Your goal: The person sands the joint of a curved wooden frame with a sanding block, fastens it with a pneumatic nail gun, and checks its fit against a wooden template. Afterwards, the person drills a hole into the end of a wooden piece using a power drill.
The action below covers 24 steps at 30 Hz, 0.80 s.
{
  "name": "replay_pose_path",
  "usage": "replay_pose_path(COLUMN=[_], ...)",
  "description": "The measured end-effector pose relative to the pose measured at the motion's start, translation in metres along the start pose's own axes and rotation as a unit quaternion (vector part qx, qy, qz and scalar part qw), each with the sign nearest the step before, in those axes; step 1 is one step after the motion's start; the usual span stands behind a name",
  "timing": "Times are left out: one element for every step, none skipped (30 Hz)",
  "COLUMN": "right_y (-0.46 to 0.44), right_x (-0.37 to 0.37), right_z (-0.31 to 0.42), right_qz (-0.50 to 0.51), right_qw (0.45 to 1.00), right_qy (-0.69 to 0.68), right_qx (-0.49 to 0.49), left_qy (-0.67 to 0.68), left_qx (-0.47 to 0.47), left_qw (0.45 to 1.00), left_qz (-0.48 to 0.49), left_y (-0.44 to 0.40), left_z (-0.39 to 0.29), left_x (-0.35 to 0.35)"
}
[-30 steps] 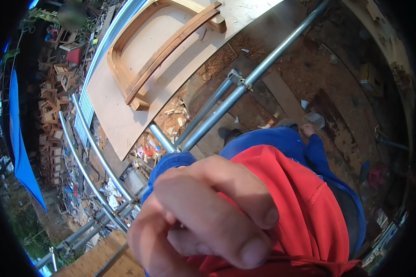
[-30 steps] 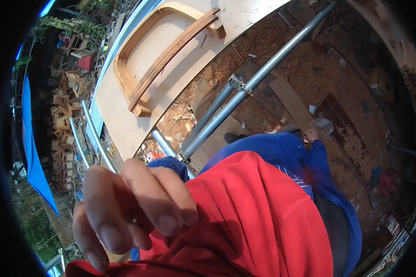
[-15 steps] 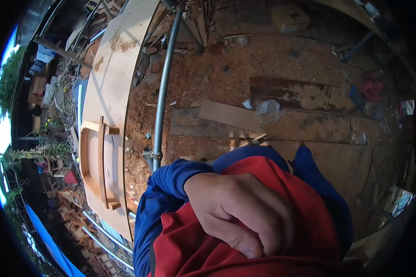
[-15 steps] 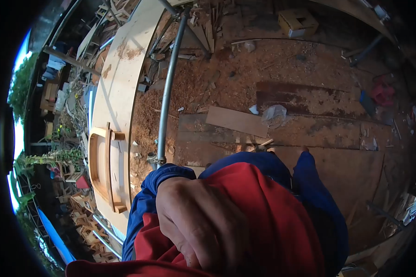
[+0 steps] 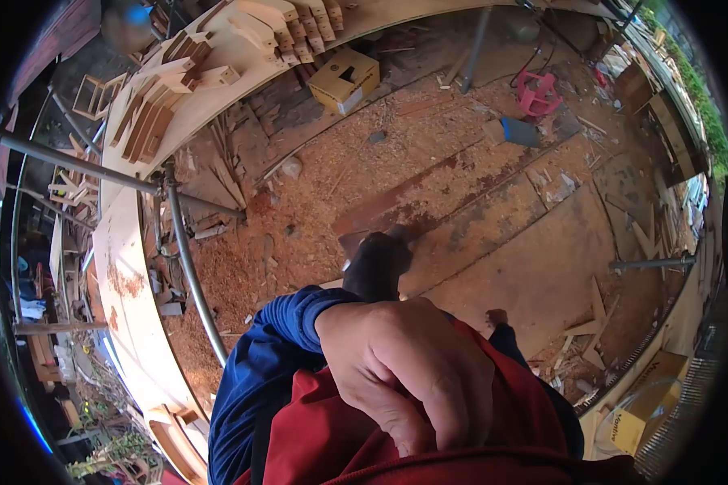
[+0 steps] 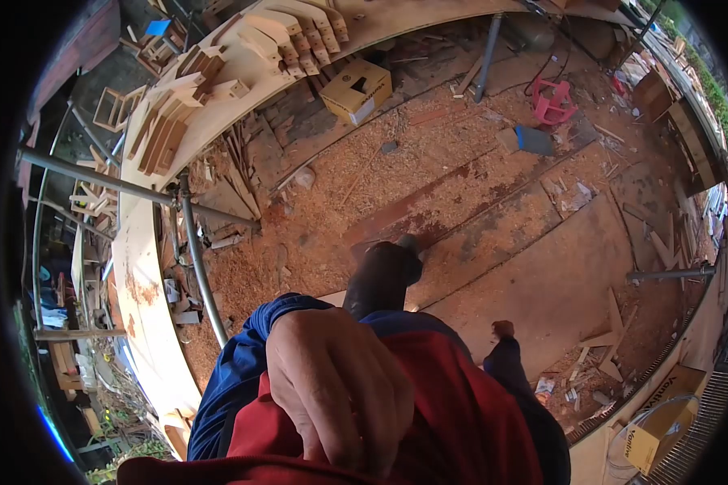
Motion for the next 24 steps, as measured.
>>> replay_pose_path(right_y=[0.035, 0.048, 0.062, 0.068, 0.070, 0.070, 0.068, 0.063, 0.054, 0.040, 0.023, 0.002, -0.022, -0.055, -0.085, -0.065, -0.084, -0.085, -0.074, -0.092, -0.108, -0.129, -0.147, -0.166], right_x=[0.006, 0.008, 0.006, 0.001, -0.009, -0.021, -0.035, -0.054, -0.077, -0.101, -0.128, -0.155, -0.184, -0.222, -0.245, -0.298, -0.331, -0.365, -0.395, -0.402, -0.413, -0.419, -0.417, -0.408], right_z=[0.027, 0.042, 0.062, 0.080, 0.095, 0.109, 0.116, 0.126, 0.135, 0.143, 0.147, 0.151, 0.152, 0.152, 0.152, 0.222, 0.252, 0.301, 0.356, 0.371, 0.389, 0.400, 0.408, 0.406], right_qz=[0.022, 0.037, 0.050, 0.058, 0.062, 0.064, 0.060, 0.054, 0.047, 0.036, 0.020, 0.003, -0.024, -0.073, -0.109, -0.185, -0.206, -0.235, -0.262, -0.251, -0.240, -0.228, -0.186, -0.144], right_qw=[0.997, 0.991, 0.986, 0.984, 0.983, 0.982, 0.983, 0.985, 0.987, 0.989, 0.991, 0.994, 0.995, 0.993, 0.988, 0.940, 0.899, 0.889, 0.878, 0.886, 0.894, 0.902, 0.914, 0.925], right_qy=[-0.060, -0.105, -0.131, -0.144, -0.149, -0.151, -0.147, -0.139, -0.130, -0.119, -0.106, -0.091, -0.077, -0.082, -0.109, -0.279, -0.386, -0.394, -0.399, -0.386, -0.372, -0.357, -0.355, -0.350], right_qx=[0.050, 0.079, 0.089, 0.092, 0.091, 0.091, 0.092, 0.090, 0.085, 0.079, 0.075, 0.067, 0.055, 0.038, 0.007, 0.062, 0.005, -0.012, -0.031, -0.048, -0.065, -0.084, -0.064, -0.045], left_qy=[-0.003, -0.006, -0.010, -0.017, -0.025, -0.031, -0.042, -0.057, -0.080, -0.080, -0.083, -0.087, -0.084, -0.072, -0.057, -0.057, -0.062, -0.071, -0.077, -0.082, -0.089, -0.119, -0.141, -0.180], left_qx=[0.012, 0.024, 0.036, 0.051, 0.064, 0.076, 0.075, 0.076, 0.077, 0.076, 0.072, 0.062, 0.058, 0.050, 0.040, 0.026, 0.012, 0.001, -0.022, -0.044, -0.064, -0.090, -0.122, -0.155], left_qw=[1.000, 1.000, 0.999, 0.998, 0.996, 0.994, 0.992, 0.988, 0.982, 0.977, 0.971, 0.965, 0.967, 0.972, 0.977, 0.979, 0.981, 0.983, 0.987, 0.990, 0.992, 0.989, 0.981, 0.960], left_qz=[0.009, 0.016, 0.021, 0.033, 0.048, 0.065, 0.091, 0.119, 0.153, 0.183, 0.211, 0.240, 0.233, 0.219, 0.200, 0.192, 0.181, 0.169, 0.137, 0.103, 0.067, 0.018, -0.057, -0.146], left_y=[-0.005, -0.012, -0.017, -0.022, -0.029, -0.038, -0.045, -0.053, -0.065, -0.076, -0.084, -0.095, -0.107, -0.117, -0.124, -0.131, -0.137, -0.141, -0.141, -0.135, -0.127, -0.117, -0.106, -0.090], left_z=[-0.001, -0.003, -0.007, -0.012, -0.018, -0.026, -0.031, -0.037, -0.044, -0.049, -0.053, -0.057, -0.062, -0.064, -0.066, -0.070, -0.074, -0.079, -0.082, -0.082, -0.082, -0.082, -0.082, -0.084], left_x=[-0.021, -0.044, -0.066, -0.089, -0.112, -0.134, -0.153, -0.171, -0.191, -0.207, -0.217, -0.229, -0.243, -0.254, -0.264, -0.278, -0.296, -0.314, -0.334, -0.357, -0.381, -0.405, -0.427, -0.448])
Point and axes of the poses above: each hand's wrist, its own y-axis away from the middle knuckle, its own x-axis out of the palm, z = x × y, the point moved 4 cm from there along -y, towards the middle knuckle, and after that the axes turned 3 degrees about y, right-handed, at the moved point
